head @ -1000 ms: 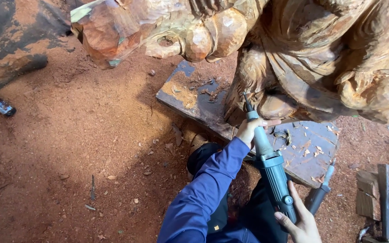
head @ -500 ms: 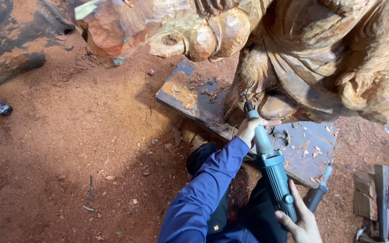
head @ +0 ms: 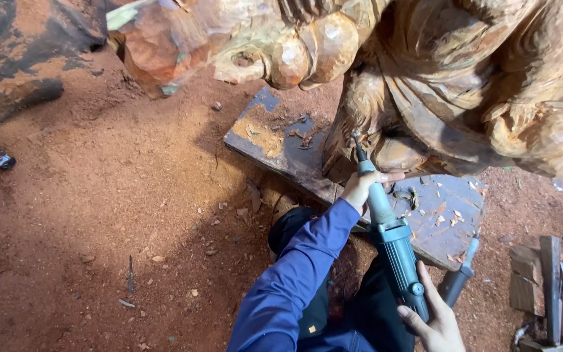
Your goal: Using a power carving tool to refine the intricate details of a large wooden sculpture.
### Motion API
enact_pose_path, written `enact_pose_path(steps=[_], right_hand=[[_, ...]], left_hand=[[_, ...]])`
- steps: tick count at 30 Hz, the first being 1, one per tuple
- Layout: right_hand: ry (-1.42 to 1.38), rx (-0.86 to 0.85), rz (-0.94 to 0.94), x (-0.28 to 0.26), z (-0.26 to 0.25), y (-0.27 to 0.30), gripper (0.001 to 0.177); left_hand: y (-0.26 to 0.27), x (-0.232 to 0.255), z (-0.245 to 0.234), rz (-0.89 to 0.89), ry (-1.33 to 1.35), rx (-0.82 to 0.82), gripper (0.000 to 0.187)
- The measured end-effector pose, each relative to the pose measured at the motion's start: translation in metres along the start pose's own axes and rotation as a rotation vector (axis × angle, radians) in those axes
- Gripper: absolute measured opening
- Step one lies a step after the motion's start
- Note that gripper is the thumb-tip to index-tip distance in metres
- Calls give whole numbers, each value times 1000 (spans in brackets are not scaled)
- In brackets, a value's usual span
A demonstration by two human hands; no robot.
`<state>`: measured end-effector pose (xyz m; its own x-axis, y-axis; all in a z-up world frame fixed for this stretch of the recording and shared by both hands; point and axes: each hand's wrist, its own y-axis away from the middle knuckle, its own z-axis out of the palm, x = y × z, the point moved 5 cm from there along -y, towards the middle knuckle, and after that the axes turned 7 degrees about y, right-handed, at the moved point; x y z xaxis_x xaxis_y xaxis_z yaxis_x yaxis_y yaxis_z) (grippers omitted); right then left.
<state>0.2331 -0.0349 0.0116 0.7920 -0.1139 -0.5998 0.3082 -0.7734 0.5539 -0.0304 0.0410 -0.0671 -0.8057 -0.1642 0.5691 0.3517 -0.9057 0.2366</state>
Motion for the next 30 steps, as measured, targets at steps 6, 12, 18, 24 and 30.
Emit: enact_pose_path(steps=[6, 12, 18, 24, 30], right_hand=[[-156, -10, -19, 2, 0, 0, 101], [-144, -16, -33, 7, -2, -3, 101], [-24, -2, -16, 9, -7, -4, 102], [-117, -57, 48, 7, -10, -3, 102], [-141, -31, 10, 12, -11, -4, 100]], left_hand=[[2, 5, 3, 5, 3, -6, 16], [-5, -10, -7, -9, -16, -7, 45], [-6, -13, -4, -2, 5, 31, 44], [-1, -11, -7, 55, -63, 25, 40], [-10, -20, -4, -1, -46, 127, 38]])
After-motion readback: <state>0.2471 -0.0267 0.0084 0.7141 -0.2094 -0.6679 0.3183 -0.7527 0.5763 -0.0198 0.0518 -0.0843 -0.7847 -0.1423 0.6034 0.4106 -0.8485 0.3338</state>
